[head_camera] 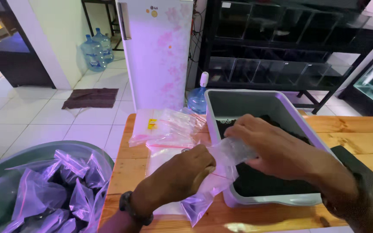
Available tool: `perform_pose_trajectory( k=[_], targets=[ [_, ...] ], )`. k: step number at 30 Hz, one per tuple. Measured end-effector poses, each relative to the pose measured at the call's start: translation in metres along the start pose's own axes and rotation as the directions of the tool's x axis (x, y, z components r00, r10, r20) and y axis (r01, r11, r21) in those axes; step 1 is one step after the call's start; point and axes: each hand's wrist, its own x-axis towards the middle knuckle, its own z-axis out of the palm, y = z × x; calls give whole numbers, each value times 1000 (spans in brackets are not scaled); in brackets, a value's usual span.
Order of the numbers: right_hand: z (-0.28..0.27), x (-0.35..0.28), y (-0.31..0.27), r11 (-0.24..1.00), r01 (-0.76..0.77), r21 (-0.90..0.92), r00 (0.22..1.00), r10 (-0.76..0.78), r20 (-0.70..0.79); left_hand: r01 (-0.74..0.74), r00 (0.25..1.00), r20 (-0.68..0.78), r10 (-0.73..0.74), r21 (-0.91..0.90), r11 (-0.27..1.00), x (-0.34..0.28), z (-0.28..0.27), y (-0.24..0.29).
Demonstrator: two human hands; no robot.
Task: The person scoops dark soil from a large plastic tub into individual plastic bags using a clear measuring cup, sealing each bag and placing it into a larger green container.
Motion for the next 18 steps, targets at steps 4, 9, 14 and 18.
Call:
perform_pose_trajectory(
  k=[4,9,14,18],
  targets=[
    [24,-16,52,963,-266,50,964,266,2,47,999,-5,-47,-30,998,-3,-3,3],
    [92,-32,146,817,-550,-175,776,577,255,19,1000,15,-19,26,999,-6,-2,0],
    [90,-13,149,751,-608,-258,691,660,295,36,999,11,-36,20,999,-3,0,3],
    [157,14,185,859,-510,-50,813,500,300,46,998,34,-47,40,998,0,1,6]
  ],
)
